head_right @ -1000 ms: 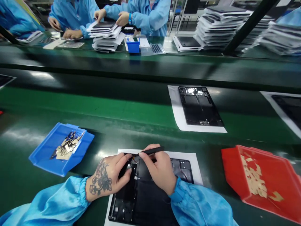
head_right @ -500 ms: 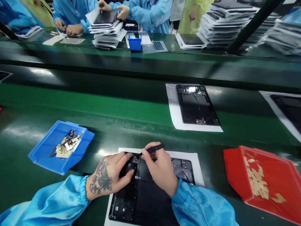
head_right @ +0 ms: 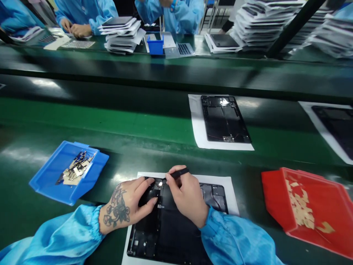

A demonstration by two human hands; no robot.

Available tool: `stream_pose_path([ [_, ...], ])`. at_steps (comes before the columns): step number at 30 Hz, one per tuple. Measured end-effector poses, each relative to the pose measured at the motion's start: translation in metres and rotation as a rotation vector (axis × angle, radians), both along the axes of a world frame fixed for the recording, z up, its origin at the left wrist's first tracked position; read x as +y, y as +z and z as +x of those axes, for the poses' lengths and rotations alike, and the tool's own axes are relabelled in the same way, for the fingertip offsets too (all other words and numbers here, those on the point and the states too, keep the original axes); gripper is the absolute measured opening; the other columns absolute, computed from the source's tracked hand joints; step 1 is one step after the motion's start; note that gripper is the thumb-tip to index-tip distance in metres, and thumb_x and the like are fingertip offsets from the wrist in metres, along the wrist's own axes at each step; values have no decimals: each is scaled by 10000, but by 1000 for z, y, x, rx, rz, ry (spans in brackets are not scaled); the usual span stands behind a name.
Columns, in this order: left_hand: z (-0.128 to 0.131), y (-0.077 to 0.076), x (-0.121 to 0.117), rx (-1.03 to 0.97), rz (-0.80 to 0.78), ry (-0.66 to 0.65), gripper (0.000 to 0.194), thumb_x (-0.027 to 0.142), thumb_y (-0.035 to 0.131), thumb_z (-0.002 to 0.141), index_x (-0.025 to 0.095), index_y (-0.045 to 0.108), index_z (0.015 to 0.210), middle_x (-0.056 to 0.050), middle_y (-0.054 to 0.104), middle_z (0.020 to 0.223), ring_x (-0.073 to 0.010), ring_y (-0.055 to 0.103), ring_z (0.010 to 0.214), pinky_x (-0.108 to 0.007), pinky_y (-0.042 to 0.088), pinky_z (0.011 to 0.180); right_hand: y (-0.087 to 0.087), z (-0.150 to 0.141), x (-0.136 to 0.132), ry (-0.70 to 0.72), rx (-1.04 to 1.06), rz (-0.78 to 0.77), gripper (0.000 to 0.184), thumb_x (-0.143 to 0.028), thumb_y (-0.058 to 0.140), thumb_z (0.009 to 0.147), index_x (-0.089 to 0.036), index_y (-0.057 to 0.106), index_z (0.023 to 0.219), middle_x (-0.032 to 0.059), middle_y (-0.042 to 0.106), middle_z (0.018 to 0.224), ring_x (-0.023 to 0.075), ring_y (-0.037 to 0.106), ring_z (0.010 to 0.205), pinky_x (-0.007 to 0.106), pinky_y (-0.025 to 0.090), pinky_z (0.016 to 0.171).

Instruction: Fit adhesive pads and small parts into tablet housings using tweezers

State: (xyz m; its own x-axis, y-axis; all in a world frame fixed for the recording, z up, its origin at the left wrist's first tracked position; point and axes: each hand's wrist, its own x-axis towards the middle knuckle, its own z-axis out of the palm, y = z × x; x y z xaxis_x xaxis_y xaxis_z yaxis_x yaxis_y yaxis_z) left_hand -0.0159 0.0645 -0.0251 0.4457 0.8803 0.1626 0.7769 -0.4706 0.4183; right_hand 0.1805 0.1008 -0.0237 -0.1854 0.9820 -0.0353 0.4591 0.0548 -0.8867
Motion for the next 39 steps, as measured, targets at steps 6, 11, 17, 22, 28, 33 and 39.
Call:
stream_pose_path([
  [6, 0, 4, 1, 6, 8, 1, 375, 365, 494, 861, 111, 525, 1135, -61, 613, 811, -209, 626, 644, -344, 531, 542, 1, 1, -3, 132, -156, 332, 60, -248, 486, 931, -210, 531, 929, 38, 662, 844, 170, 669, 745, 285, 530, 680],
  [11, 0, 2, 0, 10, 11, -4, 382, 362, 497, 863, 96, 535, 1134, -70, 610, 821, -207, 609, 657, -340, 521, 555, -1, 1, -4, 209, -182, 440, 34, -204, 485, 933, -215, 488, 965, 38, 662, 859, 172, 668, 775, 298, 528, 697],
  [17, 0, 2, 2, 37, 143, -36, 355, 321, 530, 839, 75, 585, 1090, -143, 600, 974, -293, 550, 910, -447, 490, 739, -3, 3, -4, 228, -218, 472, 49, -192, 497, 934, -203, 482, 979, 44, 659, 870, 167, 663, 776, 302, 526, 706],
  [22, -1, 4, 5, -6, 78, -93, 363, 294, 523, 857, 89, 570, 1153, -150, 574, 1129, -278, 503, 1035, -446, 450, 862, -2, 2, -4, 230, -230, 494, 33, -199, 481, 940, -206, 488, 972, 46, 668, 866, 166, 667, 778, 299, 530, 704],
  [28, -2, 4, 7, -12, 24, -91, 375, 332, 537, 857, 145, 585, 1178, -132, 562, 1124, -277, 500, 1023, -440, 438, 834, 0, 1, -3, 235, -245, 537, 34, -202, 476, 941, -205, 491, 971, 48, 677, 859, 166, 672, 755, 297, 527, 685],
  [33, 1, 6, 8, 33, 34, -88, 381, 332, 537, 849, 152, 587, 1180, -134, 552, 1115, -283, 494, 1023, -441, 428, 837, -1, 1, -4, 218, -235, 550, 58, -190, 517, 919, -197, 490, 969, 52, 674, 857, 172, 676, 762, 300, 534, 690],
  [39, 4, 6, 5, 61, 20, -83, 441, 346, 532, 843, 149, 555, 1236, -147, 528, 1147, -295, 484, 1046, -458, 411, 871, 0, 1, -6, 127, -43, 535, 190, -120, 564, 870, -230, 479, 999, 39, 663, 887, 162, 668, 807, 299, 543, 722],
])
